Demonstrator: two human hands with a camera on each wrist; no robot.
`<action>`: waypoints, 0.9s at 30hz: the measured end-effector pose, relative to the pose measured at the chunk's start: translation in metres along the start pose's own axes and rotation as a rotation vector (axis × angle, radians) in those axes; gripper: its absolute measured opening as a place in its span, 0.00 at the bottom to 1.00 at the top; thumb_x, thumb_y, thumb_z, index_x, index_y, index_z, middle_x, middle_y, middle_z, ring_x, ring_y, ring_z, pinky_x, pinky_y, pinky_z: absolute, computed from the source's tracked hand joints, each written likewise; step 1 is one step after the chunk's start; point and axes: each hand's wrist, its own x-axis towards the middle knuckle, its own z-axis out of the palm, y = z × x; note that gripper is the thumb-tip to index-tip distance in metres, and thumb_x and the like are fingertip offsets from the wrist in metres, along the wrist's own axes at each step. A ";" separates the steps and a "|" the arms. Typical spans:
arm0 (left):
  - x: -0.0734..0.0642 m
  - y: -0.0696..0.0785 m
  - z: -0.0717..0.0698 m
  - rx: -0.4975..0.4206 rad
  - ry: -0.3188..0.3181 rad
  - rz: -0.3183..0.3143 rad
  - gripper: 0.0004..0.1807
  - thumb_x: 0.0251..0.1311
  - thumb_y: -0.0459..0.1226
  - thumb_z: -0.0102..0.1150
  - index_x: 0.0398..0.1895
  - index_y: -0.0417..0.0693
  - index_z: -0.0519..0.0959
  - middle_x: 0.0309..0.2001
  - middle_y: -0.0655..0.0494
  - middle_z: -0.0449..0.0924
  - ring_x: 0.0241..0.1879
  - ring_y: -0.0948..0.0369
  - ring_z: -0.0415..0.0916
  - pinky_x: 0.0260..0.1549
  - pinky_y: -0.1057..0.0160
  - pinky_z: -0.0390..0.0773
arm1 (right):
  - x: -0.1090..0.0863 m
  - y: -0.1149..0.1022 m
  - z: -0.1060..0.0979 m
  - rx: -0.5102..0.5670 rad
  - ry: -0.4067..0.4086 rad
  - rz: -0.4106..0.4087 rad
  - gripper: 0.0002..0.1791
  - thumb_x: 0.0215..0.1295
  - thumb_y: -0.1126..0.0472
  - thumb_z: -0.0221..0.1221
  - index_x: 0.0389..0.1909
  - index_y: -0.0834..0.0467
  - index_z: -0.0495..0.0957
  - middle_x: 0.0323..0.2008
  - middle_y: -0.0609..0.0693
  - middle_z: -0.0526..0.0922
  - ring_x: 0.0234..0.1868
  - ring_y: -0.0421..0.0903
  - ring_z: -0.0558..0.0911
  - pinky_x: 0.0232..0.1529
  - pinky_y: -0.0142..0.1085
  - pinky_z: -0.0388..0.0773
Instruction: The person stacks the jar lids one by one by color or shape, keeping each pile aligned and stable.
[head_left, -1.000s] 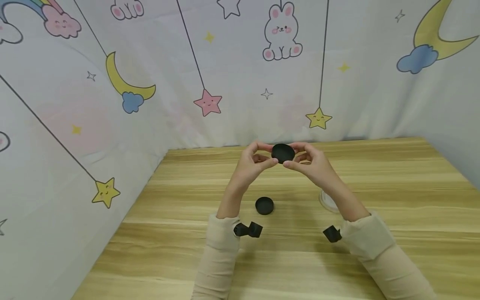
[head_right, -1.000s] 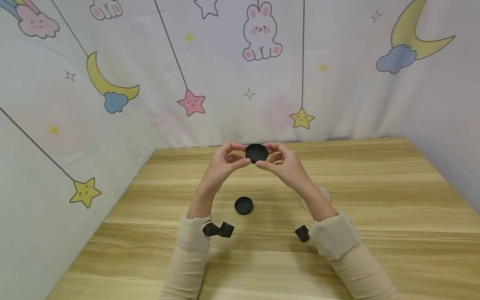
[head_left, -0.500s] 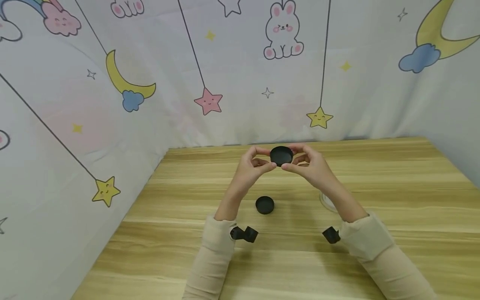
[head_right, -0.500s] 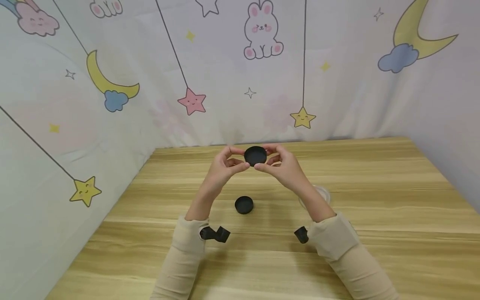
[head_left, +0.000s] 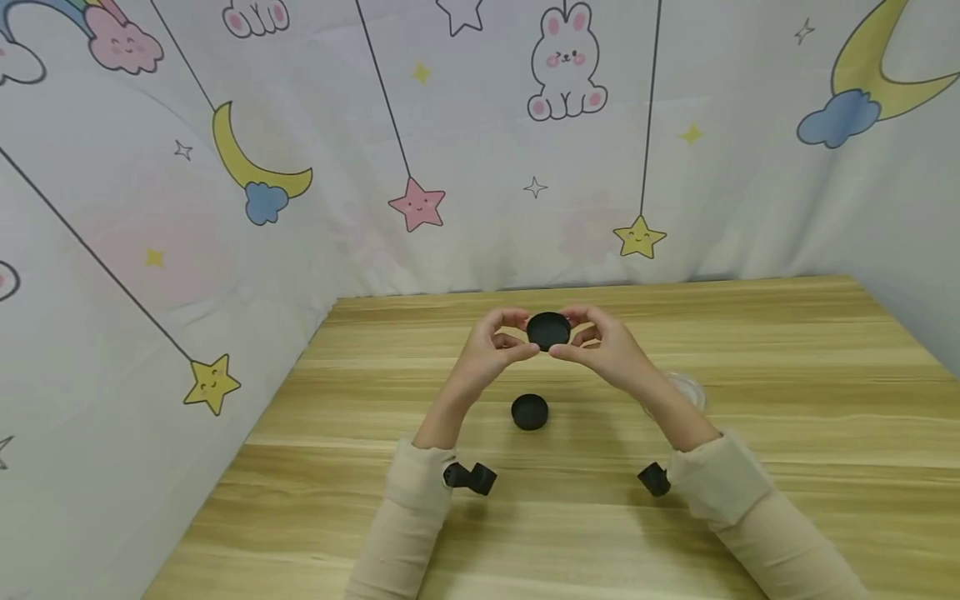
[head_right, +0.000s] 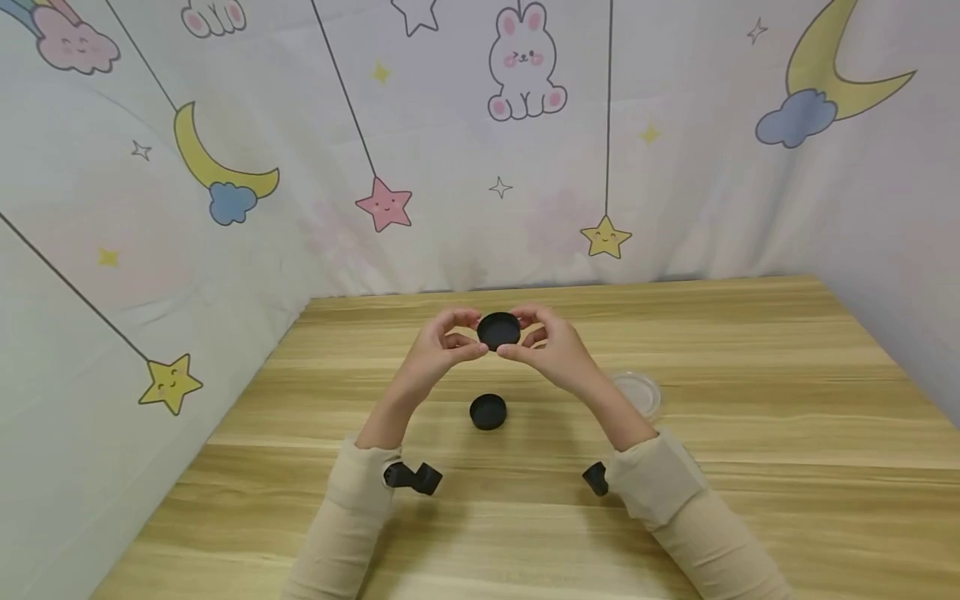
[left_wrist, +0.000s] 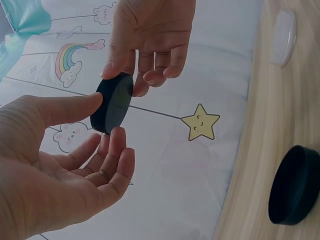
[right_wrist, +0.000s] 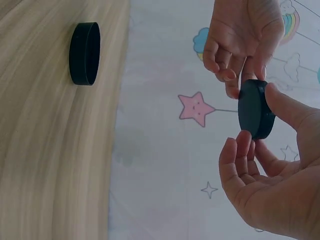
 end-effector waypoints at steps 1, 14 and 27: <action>0.000 -0.002 -0.002 0.009 -0.009 -0.012 0.27 0.61 0.29 0.62 0.64 0.38 0.70 0.52 0.46 0.72 0.39 0.63 0.78 0.46 0.63 0.78 | 0.000 0.001 0.002 -0.006 -0.006 0.001 0.30 0.62 0.59 0.66 0.64 0.60 0.69 0.54 0.58 0.72 0.44 0.47 0.77 0.36 0.31 0.77; -0.010 -0.045 -0.014 0.089 -0.116 -0.143 0.26 0.61 0.32 0.62 0.64 0.40 0.73 0.53 0.43 0.73 0.39 0.59 0.78 0.48 0.49 0.78 | 0.003 0.027 0.027 -0.081 -0.160 -0.022 0.33 0.63 0.58 0.65 0.65 0.68 0.67 0.54 0.65 0.73 0.43 0.50 0.80 0.37 0.32 0.79; -0.019 -0.066 -0.016 0.179 -0.195 -0.213 0.24 0.59 0.33 0.64 0.59 0.37 0.74 0.53 0.41 0.74 0.39 0.59 0.77 0.39 0.61 0.77 | 0.003 0.046 0.039 -0.151 -0.315 0.044 0.33 0.61 0.58 0.67 0.63 0.69 0.69 0.51 0.64 0.75 0.39 0.46 0.82 0.37 0.35 0.80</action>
